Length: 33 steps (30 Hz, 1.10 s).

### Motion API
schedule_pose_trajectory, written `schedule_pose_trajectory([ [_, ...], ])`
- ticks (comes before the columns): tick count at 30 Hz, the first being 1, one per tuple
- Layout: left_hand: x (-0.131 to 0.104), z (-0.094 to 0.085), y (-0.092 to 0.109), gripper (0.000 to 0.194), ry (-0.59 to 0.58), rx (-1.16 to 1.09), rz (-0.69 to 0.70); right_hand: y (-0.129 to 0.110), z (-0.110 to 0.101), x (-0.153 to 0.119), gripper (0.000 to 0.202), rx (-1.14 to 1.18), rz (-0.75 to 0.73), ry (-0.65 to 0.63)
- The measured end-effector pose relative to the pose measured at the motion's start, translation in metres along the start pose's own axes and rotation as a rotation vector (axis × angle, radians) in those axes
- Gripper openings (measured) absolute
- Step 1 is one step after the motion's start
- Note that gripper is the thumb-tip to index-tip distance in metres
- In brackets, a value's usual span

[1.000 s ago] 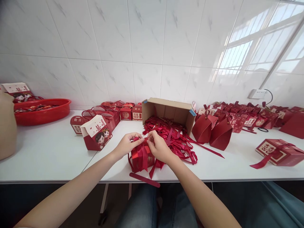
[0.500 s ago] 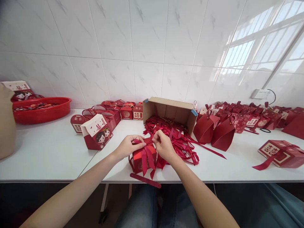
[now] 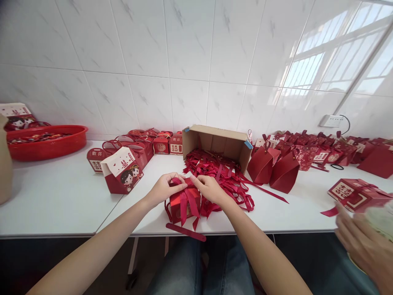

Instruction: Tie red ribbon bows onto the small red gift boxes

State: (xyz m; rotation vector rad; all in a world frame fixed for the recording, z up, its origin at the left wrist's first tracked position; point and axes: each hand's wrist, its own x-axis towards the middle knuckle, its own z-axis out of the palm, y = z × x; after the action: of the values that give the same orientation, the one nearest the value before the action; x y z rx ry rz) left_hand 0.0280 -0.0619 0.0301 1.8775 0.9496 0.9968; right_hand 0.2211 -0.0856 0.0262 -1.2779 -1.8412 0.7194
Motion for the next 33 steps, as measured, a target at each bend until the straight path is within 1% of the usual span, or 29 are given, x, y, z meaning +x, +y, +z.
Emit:
schedule_pose_trajectory([
  [3, 0.000, 0.003, 0.000, 0.027, 0.037, -0.002, 0.010, -0.005, 0.005, 0.005, 0.043, 0.062, -0.041, 0.014],
  [9, 0.000, 0.007, -0.003, 0.028, 0.091, 0.031, 0.008, -0.004, 0.015, 0.007, 0.035, 0.143, -0.059, 0.201],
  [13, -0.002, 0.008, -0.004, 0.029, 0.081, 0.028, -0.019, 0.001, 0.021, 0.004, 0.035, 0.157, -0.060, 0.297],
  [17, -0.003, 0.007, -0.005, 0.030, 0.081, 0.029, -0.015, 0.007, 0.023, 0.002, 0.036, 0.189, -0.046, 0.329],
  [24, -0.003, 0.007, -0.004, 0.037, 0.070, -0.039, -0.039, 0.013, 0.022, -0.002, 0.037, 0.281, -0.003, 0.314],
  [26, -0.004, 0.007, -0.002, 0.034, 0.057, -0.036, -0.036, 0.015, 0.020, -0.004, 0.036, 0.311, -0.004, 0.281],
  [28, -0.006, 0.004, -0.001, 0.027, 0.014, -0.020, 0.013, 0.020, 0.017, -0.007, 0.033, 0.343, -0.002, 0.247],
  [29, -0.008, 0.002, -0.002, 0.025, -0.006, -0.014, 0.060, 0.024, 0.014, -0.009, 0.034, 0.369, 0.006, 0.227],
  [30, -0.010, -0.001, -0.004, 0.030, -0.013, -0.012, 0.110, 0.029, 0.012, -0.012, 0.036, 0.413, 0.018, 0.195],
  [32, -0.020, -0.008, -0.012, 0.046, 0.026, -0.014, 0.167, 0.041, 0.007, -0.019, 0.044, 0.540, 0.037, 0.090],
  [33, -0.026, -0.013, -0.018, 0.049, 0.064, -0.006, 0.158, 0.046, 0.004, -0.024, 0.052, 0.599, 0.039, 0.014],
])
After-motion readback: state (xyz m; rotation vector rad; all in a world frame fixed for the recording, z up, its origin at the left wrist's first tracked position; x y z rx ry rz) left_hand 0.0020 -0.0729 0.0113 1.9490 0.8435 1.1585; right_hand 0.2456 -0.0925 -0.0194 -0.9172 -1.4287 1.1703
